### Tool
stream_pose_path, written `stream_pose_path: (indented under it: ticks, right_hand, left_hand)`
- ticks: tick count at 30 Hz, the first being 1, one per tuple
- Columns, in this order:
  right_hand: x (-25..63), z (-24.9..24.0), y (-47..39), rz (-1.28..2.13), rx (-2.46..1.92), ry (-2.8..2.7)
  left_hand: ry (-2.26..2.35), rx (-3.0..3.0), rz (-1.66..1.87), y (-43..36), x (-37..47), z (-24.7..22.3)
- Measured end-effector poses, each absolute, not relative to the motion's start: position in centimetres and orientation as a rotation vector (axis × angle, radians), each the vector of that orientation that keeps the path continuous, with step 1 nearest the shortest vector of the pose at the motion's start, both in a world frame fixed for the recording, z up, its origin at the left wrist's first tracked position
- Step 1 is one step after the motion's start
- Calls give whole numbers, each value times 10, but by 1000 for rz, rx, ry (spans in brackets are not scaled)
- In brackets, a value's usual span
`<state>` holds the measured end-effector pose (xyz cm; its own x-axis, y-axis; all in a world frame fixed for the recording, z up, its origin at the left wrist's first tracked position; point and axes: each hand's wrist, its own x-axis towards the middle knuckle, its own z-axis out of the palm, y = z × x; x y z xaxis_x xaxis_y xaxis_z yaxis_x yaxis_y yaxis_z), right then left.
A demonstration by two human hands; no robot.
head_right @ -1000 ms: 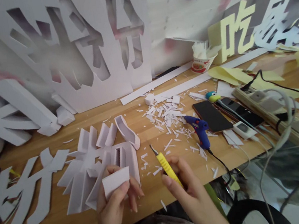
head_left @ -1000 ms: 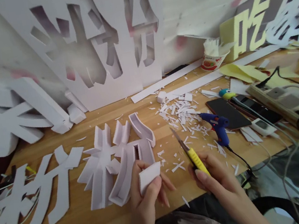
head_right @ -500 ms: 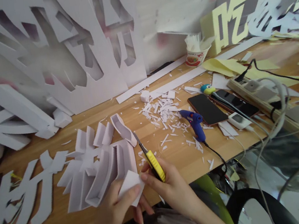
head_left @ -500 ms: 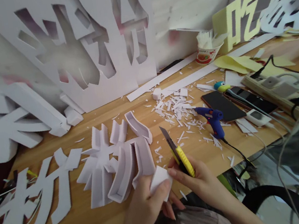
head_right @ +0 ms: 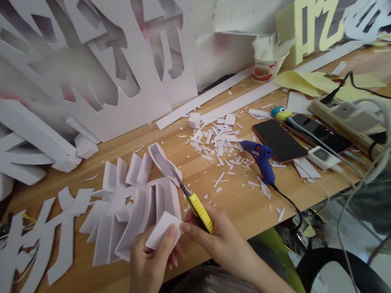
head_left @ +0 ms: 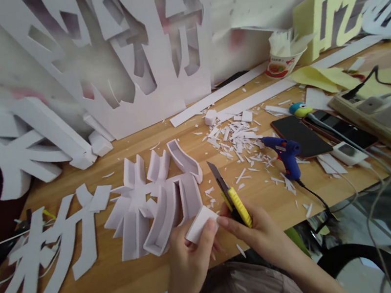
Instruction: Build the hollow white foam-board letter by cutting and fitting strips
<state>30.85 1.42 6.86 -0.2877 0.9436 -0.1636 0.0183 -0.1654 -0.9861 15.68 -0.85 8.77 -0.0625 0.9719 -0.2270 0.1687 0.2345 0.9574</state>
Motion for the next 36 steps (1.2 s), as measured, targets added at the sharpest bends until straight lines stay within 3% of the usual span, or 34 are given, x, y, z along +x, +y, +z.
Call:
stream_pose_path:
  ticks: [5,9,14,36]
  right_hand:
    - [309,69,11,1370,-1211,-1452]
    - [326,75,8,979,-1380,-1814]
    - [342,86,7,635,-1304,-2130]
    - [328,90,-2,345,-1299,-2172]
  left_hand:
    - [1490,1313,1092,-10,155,86]
    - [1471,1341,936,-13,150,85]
    - [1324,1468,1039,-17,142,81]
    - [1438,1793,1380,-13,148,85]
